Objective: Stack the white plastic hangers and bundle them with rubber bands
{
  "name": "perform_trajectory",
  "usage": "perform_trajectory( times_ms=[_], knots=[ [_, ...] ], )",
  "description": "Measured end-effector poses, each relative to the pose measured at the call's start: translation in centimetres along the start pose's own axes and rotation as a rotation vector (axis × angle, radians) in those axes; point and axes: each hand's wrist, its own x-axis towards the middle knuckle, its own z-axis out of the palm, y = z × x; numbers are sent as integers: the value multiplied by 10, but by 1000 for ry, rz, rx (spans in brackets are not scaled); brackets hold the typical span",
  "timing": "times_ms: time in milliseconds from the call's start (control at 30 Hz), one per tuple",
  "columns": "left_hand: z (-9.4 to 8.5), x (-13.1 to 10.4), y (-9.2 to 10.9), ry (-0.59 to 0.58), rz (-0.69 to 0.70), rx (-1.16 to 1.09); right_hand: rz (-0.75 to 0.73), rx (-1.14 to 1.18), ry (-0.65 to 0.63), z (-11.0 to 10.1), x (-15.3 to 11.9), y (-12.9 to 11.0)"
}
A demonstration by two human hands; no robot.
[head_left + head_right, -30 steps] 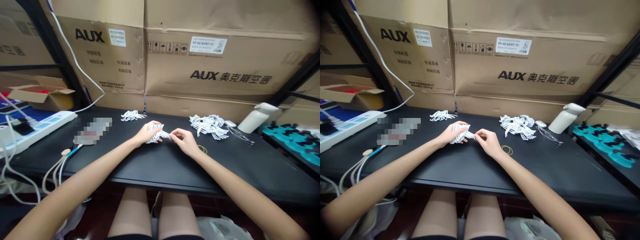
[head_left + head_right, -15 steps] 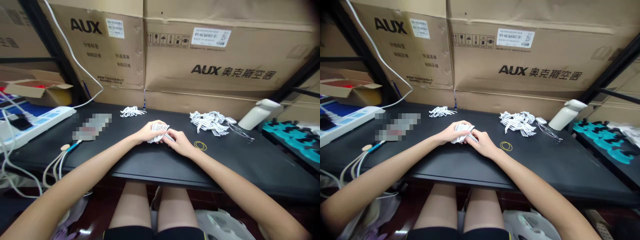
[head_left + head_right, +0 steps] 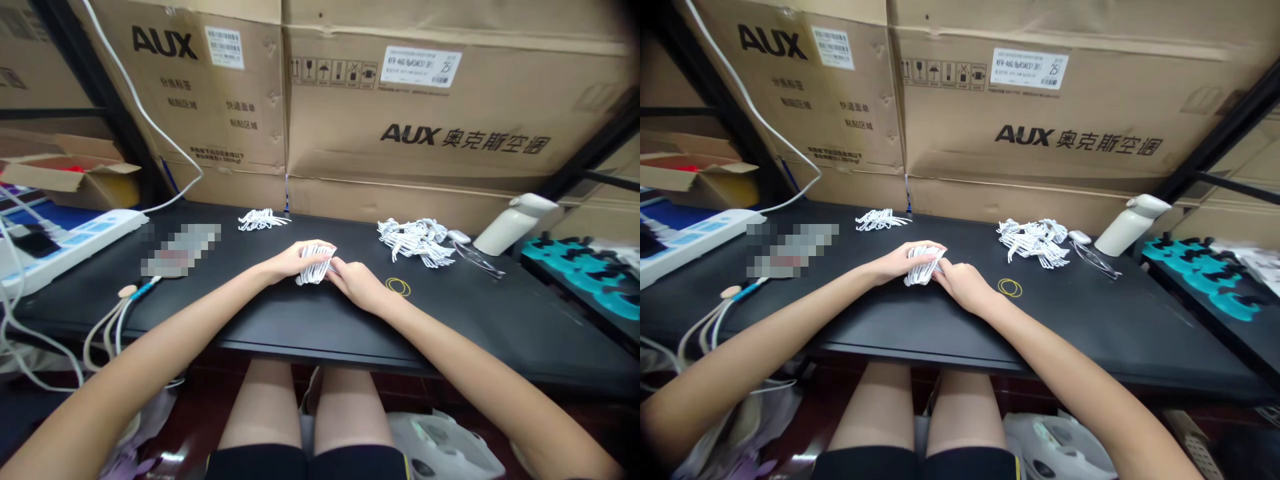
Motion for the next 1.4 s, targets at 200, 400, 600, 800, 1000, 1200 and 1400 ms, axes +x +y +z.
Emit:
perform_trajectory(
  times_ms=[200,400,600,800,1000,1200,1400],
  knots=[
    [-2,1,-4,42,-62,-34,-58,-52,58,2,-1,3],
    [-1,2,-7,28,-108,-138,-67,59,109,3,-2,4],
    [0,4,-8,59,-98,-252,-58,191,165,4,-1,5],
    [3,3,-8,113,-81,-215,-96,97,138,6,-2,1],
    [5,3,-6,115,-127,-186,-74,-62,110,9,-2,-3],
    [5,3,-5,125,-120,-235,-99,-41,156,8,-2,-4],
    [4,2,-2,110,-143,-244,-128,60,224,11,-2,-1]
  ],
)
